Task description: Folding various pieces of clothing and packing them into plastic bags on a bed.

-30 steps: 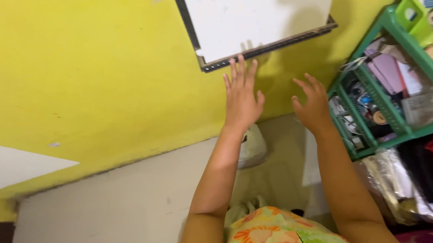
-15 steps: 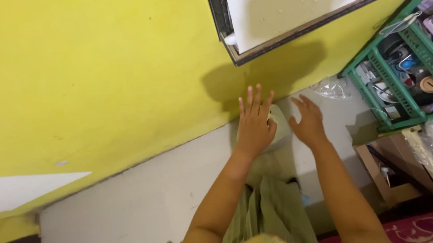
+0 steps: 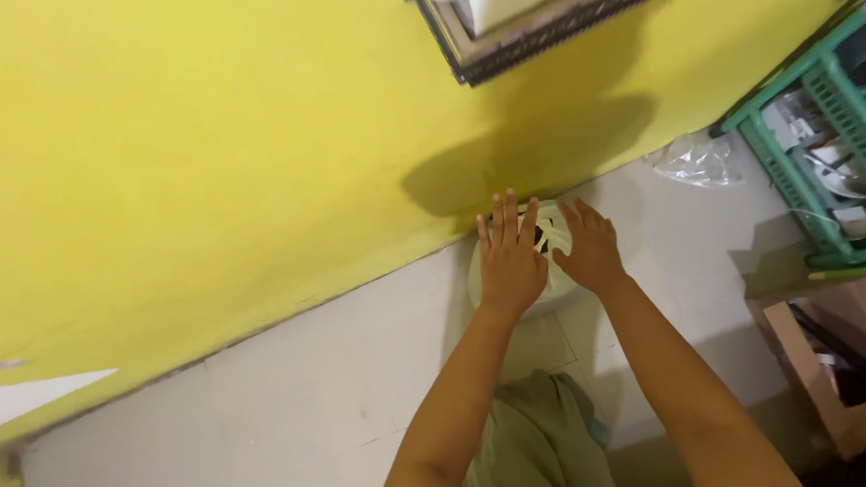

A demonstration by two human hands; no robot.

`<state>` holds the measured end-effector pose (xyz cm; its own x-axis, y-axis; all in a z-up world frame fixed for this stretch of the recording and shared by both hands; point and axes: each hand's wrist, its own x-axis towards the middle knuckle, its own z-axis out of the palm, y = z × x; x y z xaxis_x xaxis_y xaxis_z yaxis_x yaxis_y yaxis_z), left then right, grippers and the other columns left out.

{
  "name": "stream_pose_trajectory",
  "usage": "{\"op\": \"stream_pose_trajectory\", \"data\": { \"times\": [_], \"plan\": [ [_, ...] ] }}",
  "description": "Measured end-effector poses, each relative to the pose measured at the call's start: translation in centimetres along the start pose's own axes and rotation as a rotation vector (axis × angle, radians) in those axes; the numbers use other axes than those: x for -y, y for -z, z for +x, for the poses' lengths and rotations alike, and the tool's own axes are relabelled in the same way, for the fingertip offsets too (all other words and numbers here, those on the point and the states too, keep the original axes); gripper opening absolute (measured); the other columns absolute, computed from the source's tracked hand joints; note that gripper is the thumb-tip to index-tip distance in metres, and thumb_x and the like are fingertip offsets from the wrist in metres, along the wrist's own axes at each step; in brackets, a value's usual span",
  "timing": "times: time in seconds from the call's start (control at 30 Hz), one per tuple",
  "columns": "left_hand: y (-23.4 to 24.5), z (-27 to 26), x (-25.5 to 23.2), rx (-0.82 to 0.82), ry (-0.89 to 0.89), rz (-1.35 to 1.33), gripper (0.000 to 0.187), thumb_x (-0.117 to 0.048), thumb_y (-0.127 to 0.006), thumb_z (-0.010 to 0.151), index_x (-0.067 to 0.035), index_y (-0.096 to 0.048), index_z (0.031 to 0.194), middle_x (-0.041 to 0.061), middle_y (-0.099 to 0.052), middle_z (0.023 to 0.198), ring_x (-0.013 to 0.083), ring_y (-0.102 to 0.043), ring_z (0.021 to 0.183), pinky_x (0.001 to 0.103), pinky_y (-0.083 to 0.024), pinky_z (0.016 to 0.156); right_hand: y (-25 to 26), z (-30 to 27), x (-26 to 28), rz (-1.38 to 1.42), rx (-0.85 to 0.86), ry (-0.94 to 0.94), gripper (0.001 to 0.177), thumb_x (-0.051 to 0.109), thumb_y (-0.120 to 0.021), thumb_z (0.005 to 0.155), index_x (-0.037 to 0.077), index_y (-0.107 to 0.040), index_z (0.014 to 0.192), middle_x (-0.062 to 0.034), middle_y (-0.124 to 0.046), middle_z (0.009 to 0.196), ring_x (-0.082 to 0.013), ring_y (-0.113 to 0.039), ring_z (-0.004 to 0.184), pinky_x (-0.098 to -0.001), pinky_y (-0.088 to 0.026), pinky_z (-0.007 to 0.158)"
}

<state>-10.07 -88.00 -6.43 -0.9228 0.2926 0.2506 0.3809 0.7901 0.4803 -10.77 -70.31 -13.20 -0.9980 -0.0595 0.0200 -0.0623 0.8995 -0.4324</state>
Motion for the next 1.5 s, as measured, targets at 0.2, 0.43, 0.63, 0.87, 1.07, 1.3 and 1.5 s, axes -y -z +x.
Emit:
{"op": "stream_pose_trajectory", "data": {
  "times": [0.2, 0.43, 0.63, 0.87, 1.07, 1.3, 1.5],
  "plan": [
    [-10.7, -0.5, 6.0, 0.091, 0.045, 0.018, 0.08, -0.018, -0.067, 0.083, -0.007, -0.038, 0.156, 0.023, -0.019, 0.169, 0.0381, -0.011, 0.159, 0.06, -0.006, 0.127, -10.1, 2.0, -5.5, -0.042, 0.071, 0.006, 0.095, 0.03, -0.08, 0.075, 0.012, -0.033, 0.156, -0.0206, -0.034, 0.16, -0.0394, -0.037, 0.143, -0.0575, -0.032, 0.113],
    [-20.9, -1.3, 10.7, 0.14, 0.045, 0.087, 0.082, -0.024, -0.068, 0.084, -0.005, -0.036, 0.157, 0.023, -0.019, 0.169, 0.0377, -0.009, 0.159, 0.059, -0.005, 0.125, -20.1, 3.4, -11.6, -0.015, 0.061, -0.009, 0.098, 0.033, -0.081, 0.075, 0.01, -0.032, 0.157, -0.023, -0.037, 0.159, -0.0413, -0.041, 0.141, -0.0547, -0.037, 0.112],
    [-25.8, -2.1, 13.1, 0.151, 0.049, 0.137, 0.077, -0.026, -0.067, 0.088, -0.006, -0.037, 0.157, 0.021, -0.021, 0.171, 0.0379, -0.009, 0.161, 0.06, -0.004, 0.128, -25.7, 5.0, -13.5, 0.067, 0.06, -0.063, 0.103, 0.037, -0.084, 0.074, 0.007, -0.031, 0.157, -0.027, -0.038, 0.156, -0.0448, -0.045, 0.139, -0.0531, -0.044, 0.11],
    [-28.6, -2.3, 14.2, 0.276, 0.229, 0.02, 0.088, -0.029, -0.07, 0.084, -0.003, -0.029, 0.157, 0.023, -0.016, 0.167, 0.0403, -0.005, 0.157, 0.061, -0.002, 0.123, -26.9, 4.2, -14.9, 0.057, 0.369, -0.381, 0.089, 0.033, -0.072, 0.084, 0.013, -0.029, 0.158, -0.0206, -0.063, 0.132, -0.0403, -0.061, 0.12, -0.0501, -0.05, 0.1],
    [-29.0, -1.2, 14.2, 0.353, 0.206, 0.06, 0.09, -0.018, -0.067, 0.081, -0.007, -0.027, 0.16, 0.021, -0.016, 0.169, 0.0381, -0.005, 0.158, 0.061, -0.002, 0.125, -27.8, 5.1, -17.1, 0.014, 0.196, -0.228, 0.03, 0.024, -0.064, 0.092, 0.01, -0.071, 0.117, -0.0165, -0.072, 0.113, -0.0374, -0.067, 0.108, -0.0496, -0.053, 0.094],
    [-26.2, -0.1, 11.9, 0.4, 0.23, -0.028, 0.092, -0.015, -0.069, 0.081, -0.013, -0.023, 0.161, 0.021, -0.017, 0.17, 0.0394, -0.006, 0.159, 0.058, -0.004, 0.126, -25.8, 3.9, -18.2, 0.686, -0.285, -0.383, 0.019, 0.005, -0.055, 0.092, 0.003, -0.07, 0.104, -0.0154, -0.07, 0.095, -0.0307, -0.065, 0.085, -0.0399, -0.053, 0.077],
    [-21.0, 1.1, 8.0, 0.339, 0.2, -0.043, 0.096, -0.023, -0.072, 0.081, -0.011, -0.019, 0.161, 0.023, -0.016, 0.167, 0.0415, -0.009, 0.155, 0.062, -0.01, 0.122, -17.2, 0.9, -18.3, 0.698, 0.194, -0.586, 0.011, 0.003, -0.059, 0.086, 0.003, -0.068, 0.094, -0.0128, -0.068, 0.084, -0.0226, -0.062, 0.078, -0.0369, -0.05, 0.07]
  ]
}}
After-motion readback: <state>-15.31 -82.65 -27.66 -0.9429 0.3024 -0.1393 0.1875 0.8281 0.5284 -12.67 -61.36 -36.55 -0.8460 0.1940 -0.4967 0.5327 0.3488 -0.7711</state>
